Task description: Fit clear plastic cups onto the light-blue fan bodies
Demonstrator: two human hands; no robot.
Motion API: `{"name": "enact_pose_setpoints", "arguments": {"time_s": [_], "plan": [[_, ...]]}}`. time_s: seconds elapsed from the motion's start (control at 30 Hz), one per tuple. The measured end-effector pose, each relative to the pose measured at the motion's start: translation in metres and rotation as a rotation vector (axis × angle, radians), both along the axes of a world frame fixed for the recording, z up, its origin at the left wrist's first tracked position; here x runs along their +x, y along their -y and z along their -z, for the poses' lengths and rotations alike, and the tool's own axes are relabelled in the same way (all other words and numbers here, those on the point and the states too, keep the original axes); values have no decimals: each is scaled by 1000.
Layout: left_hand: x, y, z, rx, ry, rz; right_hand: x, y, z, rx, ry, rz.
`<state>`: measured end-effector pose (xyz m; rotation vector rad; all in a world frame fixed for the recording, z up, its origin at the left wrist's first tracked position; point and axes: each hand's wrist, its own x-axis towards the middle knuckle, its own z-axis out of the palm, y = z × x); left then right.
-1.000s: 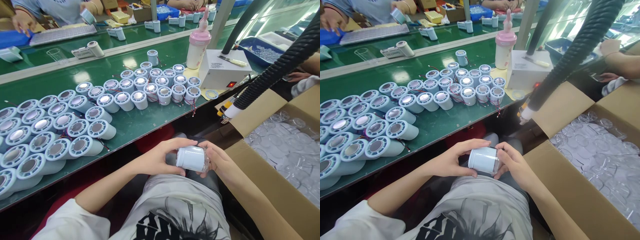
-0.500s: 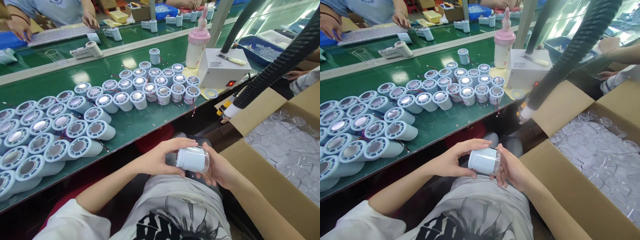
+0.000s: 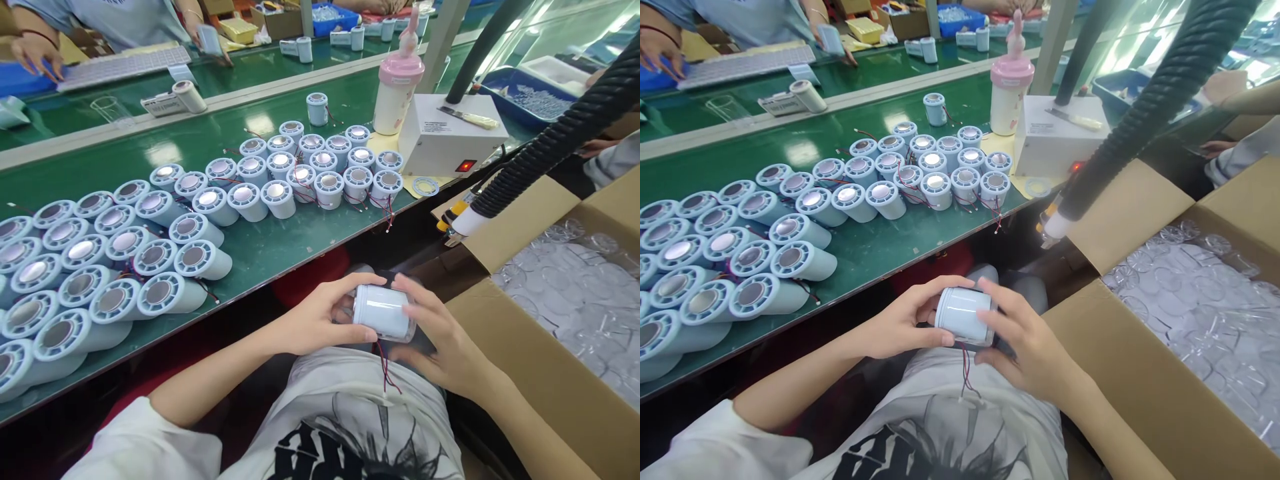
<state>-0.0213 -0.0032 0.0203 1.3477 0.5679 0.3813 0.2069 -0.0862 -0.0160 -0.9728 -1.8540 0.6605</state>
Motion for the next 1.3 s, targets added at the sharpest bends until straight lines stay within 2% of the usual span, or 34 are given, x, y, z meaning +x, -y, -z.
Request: {"name": "enact_pose_setpoints", "arguments": {"time_s": [0.03,0.07,0.2,0.3,0.5,0.63,0.77,0.87,0.97,1.03,1.1,1.13,1.17,1.23,1.3], "plan": [[0,0,0,-15,-1,10,1,1,-2,25,41,-11],[-1,-1,-1,-10,2,22,1,1,-3,-20,31,-16],[-3,-3,0,80,46,52,-1,5,-8,-531,-336,-8],[-3,-3,3,27,42,55,-1,6,-8,-740,-511,3],[-3,0,13,-219,34,82,-3,4,-7,-844,-418,70],[-3,-2,16,-327,24,29,-8,-2,-4,-913,-465,46],[-6,-15,21,-354,-28,88,-6,-9,0,-930,-510,3],[-1,-23,28,-361,-31,133,-7,-11,3,-950,-555,37],[10,-18,37,-391,-43,90,-8,-12,11,-952,-585,11],[13,-12,38,-406,-105,68,3,-11,18,-944,-483,86],[5,-12,30,-366,-184,83,32,-9,22,-920,-294,347],[-3,-18,20,-310,-207,89,53,-8,22,-891,-186,542],[-12,-28,7,-227,-216,74,77,-7,20,-867,-133,655],[-32,-60,-27,40,-249,-27,128,-10,16,-809,-23,878],[-48,-107,-65,438,-427,-259,169,-20,13,-745,78,1059]]}}
